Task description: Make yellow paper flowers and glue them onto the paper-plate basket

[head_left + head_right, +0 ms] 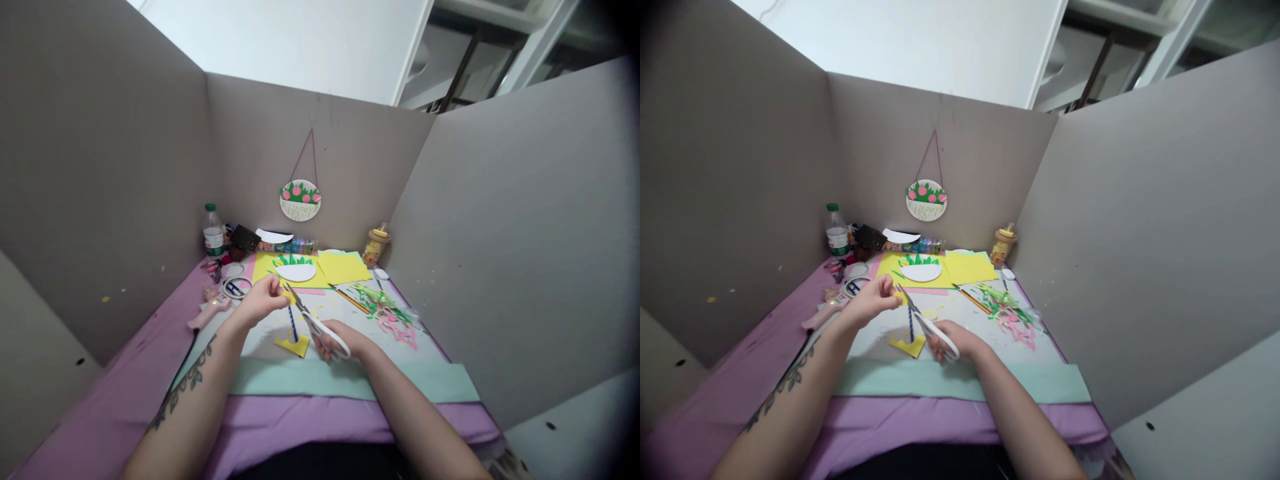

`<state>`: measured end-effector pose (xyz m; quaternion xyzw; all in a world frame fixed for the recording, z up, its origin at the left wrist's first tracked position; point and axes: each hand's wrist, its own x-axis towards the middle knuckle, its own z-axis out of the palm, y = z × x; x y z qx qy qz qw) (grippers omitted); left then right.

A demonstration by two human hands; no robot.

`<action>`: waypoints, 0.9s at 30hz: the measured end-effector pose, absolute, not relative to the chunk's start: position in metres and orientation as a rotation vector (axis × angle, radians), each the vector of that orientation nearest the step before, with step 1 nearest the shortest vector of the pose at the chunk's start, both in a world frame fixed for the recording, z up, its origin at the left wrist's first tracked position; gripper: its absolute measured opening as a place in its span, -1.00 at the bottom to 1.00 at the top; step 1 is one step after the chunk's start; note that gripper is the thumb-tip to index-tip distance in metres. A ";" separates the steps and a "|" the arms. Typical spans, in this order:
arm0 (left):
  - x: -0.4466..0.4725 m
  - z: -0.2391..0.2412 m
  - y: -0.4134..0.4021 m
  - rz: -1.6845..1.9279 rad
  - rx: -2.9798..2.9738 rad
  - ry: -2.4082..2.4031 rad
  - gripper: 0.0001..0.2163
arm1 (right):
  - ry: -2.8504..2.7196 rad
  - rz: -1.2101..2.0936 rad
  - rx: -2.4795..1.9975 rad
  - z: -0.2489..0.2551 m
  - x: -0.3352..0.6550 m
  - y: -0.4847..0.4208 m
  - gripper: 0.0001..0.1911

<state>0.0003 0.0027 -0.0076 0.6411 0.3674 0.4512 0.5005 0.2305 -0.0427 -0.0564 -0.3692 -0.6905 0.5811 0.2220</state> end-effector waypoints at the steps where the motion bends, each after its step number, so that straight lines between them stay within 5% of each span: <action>1: 0.000 -0.008 0.003 1.087 1.554 0.890 -0.65 | -1.917 1.599 -1.015 -0.057 0.231 -0.042 -0.55; 17: 0.003 -0.011 0.004 1.102 1.588 0.902 -0.67 | -1.954 1.585 -0.931 -0.070 0.232 -0.039 -0.27; 27: 0.001 -0.011 0.003 1.076 1.581 0.889 -0.68 | -2.012 1.542 -0.948 -0.065 0.234 -0.040 -0.39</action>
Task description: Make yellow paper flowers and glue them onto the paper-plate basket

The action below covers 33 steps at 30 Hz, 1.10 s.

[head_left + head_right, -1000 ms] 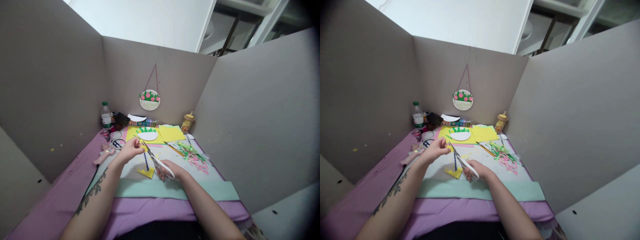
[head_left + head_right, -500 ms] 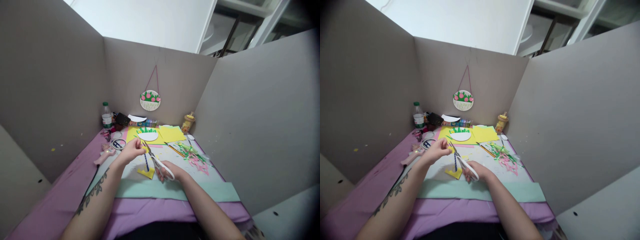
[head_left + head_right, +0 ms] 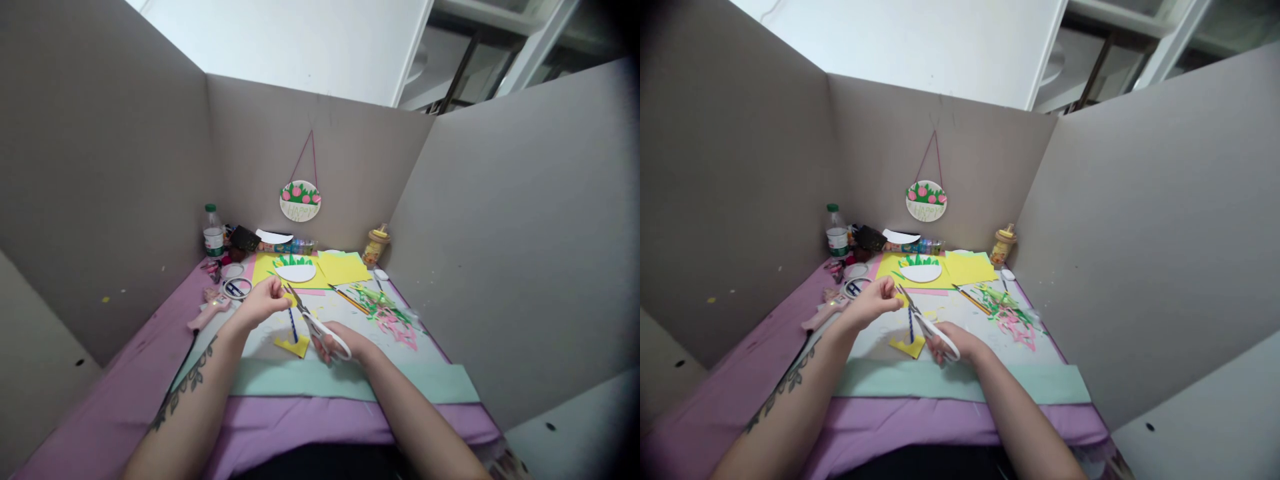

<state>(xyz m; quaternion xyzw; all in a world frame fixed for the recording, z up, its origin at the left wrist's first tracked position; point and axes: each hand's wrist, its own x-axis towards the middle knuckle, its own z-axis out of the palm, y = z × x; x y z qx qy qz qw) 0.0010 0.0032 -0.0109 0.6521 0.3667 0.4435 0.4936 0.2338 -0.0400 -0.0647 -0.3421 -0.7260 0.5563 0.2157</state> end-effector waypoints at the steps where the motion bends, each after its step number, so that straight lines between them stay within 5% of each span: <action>1: 0.001 -0.011 0.003 1.068 1.585 0.877 -0.68 | -2.018 1.536 -0.967 -0.063 0.234 -0.040 -0.44; 7: -0.001 -0.011 0.002 1.022 1.595 0.882 -0.67 | -2.026 1.557 -1.045 -0.051 0.236 -0.042 -0.69; 33: -0.003 -0.003 -0.004 0.907 1.607 0.878 -0.65 | -2.144 1.561 -1.098 -0.053 0.248 -0.035 -0.90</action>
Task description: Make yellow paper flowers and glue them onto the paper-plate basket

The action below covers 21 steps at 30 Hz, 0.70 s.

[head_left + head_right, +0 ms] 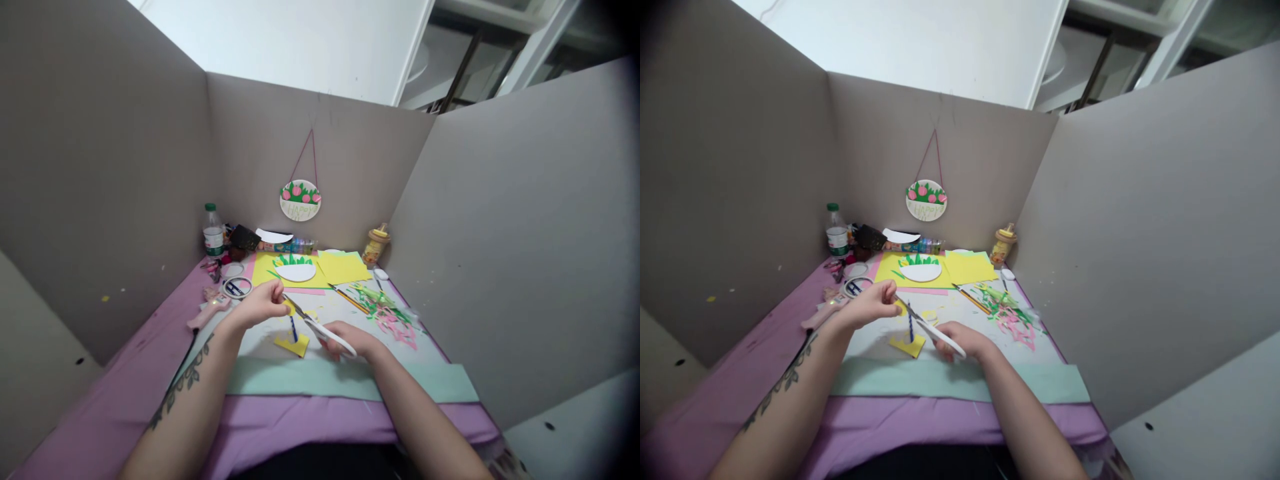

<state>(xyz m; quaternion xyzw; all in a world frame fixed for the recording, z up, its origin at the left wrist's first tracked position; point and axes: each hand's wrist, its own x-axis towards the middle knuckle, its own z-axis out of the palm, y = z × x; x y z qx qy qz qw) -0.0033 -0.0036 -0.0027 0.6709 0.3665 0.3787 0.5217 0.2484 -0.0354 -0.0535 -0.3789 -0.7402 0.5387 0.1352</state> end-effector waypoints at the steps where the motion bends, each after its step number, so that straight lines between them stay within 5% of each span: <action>1: -0.003 -0.003 -0.004 0.908 1.610 0.879 -0.65 | -2.145 1.562 -1.092 -0.054 0.249 -0.035 -0.90; 21: -0.006 -0.005 -0.002 0.853 1.691 0.870 -0.68 | -2.078 1.634 -1.213 -0.051 0.251 -0.035 -0.94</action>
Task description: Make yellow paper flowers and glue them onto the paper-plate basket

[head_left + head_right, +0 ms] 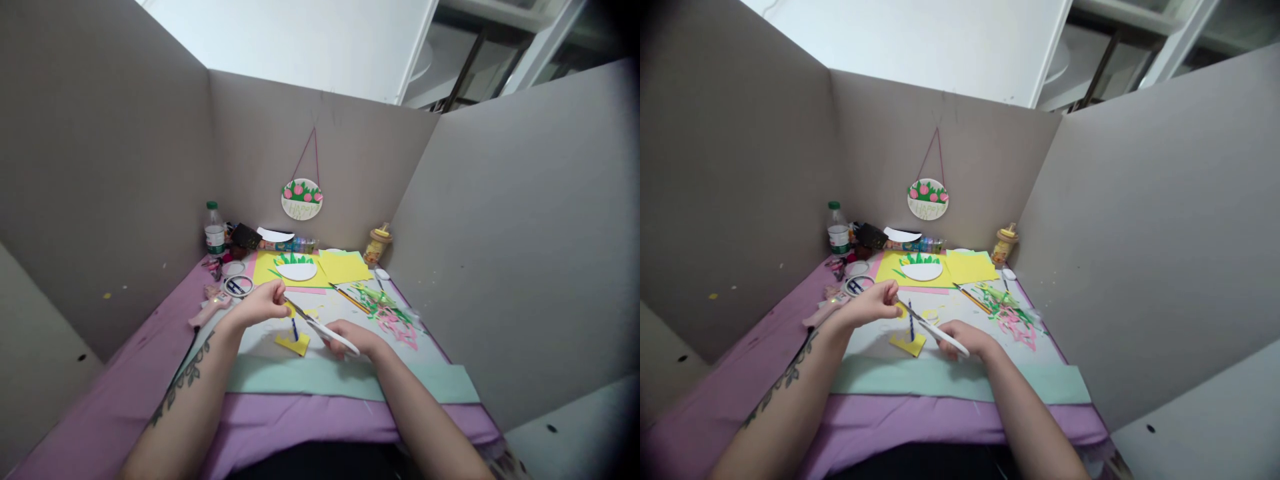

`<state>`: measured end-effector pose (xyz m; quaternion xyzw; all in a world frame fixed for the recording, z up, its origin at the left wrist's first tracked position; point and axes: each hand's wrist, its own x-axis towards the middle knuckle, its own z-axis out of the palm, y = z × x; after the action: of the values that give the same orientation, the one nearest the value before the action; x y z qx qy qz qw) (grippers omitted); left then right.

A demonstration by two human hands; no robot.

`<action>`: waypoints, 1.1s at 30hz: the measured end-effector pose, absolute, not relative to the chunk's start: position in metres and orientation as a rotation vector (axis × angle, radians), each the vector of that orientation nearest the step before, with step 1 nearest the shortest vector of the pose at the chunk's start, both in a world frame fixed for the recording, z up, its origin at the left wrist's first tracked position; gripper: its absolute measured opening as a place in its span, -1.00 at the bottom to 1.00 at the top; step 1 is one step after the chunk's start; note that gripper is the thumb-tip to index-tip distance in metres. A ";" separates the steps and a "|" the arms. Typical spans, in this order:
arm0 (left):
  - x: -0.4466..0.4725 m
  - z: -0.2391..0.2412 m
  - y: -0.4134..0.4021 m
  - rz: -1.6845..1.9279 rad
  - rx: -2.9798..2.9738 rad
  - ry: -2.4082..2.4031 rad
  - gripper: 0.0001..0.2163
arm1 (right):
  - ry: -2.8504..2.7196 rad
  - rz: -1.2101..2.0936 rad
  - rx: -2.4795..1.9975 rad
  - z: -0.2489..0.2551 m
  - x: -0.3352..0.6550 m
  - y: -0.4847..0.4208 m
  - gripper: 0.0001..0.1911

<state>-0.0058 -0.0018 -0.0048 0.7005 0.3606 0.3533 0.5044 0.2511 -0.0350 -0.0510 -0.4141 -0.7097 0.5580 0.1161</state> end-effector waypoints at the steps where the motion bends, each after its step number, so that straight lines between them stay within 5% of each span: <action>1: -0.006 -0.005 -0.001 0.833 1.707 0.871 -0.68 | -2.079 1.636 -1.213 -0.051 0.251 -0.035 -0.93; 33: 0.008 -0.005 -0.014 0.273 2.190 0.915 -0.77 | -2.863 1.148 -1.303 -0.008 0.293 -0.019 -0.67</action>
<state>0.0083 -0.0139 -0.0048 0.8526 0.3563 0.1063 0.3673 0.2934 -0.0187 -0.0083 -0.3870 -0.8505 0.3410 -0.1031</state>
